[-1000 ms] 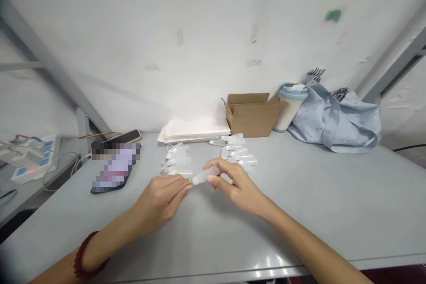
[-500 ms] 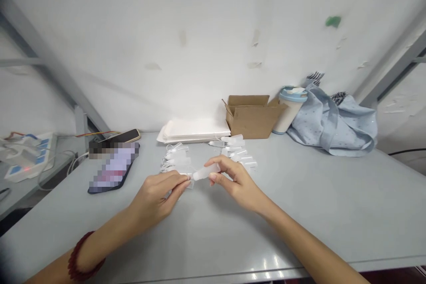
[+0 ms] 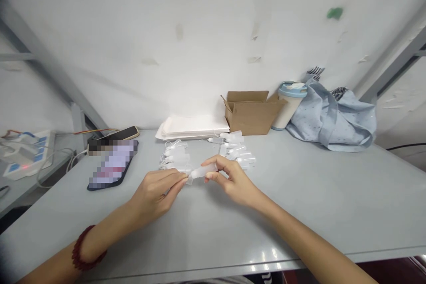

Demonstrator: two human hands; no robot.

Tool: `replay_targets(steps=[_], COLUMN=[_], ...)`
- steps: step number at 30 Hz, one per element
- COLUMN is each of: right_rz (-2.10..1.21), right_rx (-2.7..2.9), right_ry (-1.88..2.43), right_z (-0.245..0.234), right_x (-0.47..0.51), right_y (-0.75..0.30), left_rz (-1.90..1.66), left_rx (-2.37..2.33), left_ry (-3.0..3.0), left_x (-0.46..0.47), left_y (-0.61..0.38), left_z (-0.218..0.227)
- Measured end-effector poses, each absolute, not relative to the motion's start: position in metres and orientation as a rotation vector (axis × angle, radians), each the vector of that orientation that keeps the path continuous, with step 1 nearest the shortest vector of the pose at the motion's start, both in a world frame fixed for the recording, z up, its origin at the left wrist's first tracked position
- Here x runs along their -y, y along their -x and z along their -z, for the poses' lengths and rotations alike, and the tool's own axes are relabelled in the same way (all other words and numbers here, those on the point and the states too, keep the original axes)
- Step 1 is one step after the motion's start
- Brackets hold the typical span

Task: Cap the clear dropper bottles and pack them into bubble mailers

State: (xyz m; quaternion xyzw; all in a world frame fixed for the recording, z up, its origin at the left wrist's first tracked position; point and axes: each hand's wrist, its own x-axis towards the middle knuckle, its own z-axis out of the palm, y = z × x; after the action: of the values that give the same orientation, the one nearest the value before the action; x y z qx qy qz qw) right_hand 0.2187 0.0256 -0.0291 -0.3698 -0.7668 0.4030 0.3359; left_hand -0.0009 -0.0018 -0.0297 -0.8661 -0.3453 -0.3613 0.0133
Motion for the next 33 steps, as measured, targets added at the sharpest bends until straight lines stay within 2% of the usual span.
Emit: replay_targets(steps=[6,12,14,19,24,33], right_rz=[-0.530,-0.126,-0.071,-0.014,-0.022,0.024], right_rx=[2.213,2.276,2.304,2.358,2.480,2.550], right_ry=[0.821,0.922,0.972,1.073,1.185,1.167], right_z=[0.038,0.043,0.044,0.039,0.033,0.039], right_x=[-0.032,-0.049,-0.054,-0.060,-0.060,-0.060], right_y=[-0.213,-0.223,-0.228,-0.237,-0.238,-0.237], left_rz=[1.211,1.380,1.301,0.843,0.659,0.706], left_rx=[1.479,2.109,2.173,2.048,2.115,2.078], left_ry=[2.880,2.501,2.477,2.557,2.415,2.368], left_x=[-0.011,-0.036,-0.042,-0.049,-0.048,-0.029], left_y=[0.018,0.047,0.053,0.060,0.063,0.039], left_z=[0.004,-0.006,-0.001,0.015,0.017,0.008])
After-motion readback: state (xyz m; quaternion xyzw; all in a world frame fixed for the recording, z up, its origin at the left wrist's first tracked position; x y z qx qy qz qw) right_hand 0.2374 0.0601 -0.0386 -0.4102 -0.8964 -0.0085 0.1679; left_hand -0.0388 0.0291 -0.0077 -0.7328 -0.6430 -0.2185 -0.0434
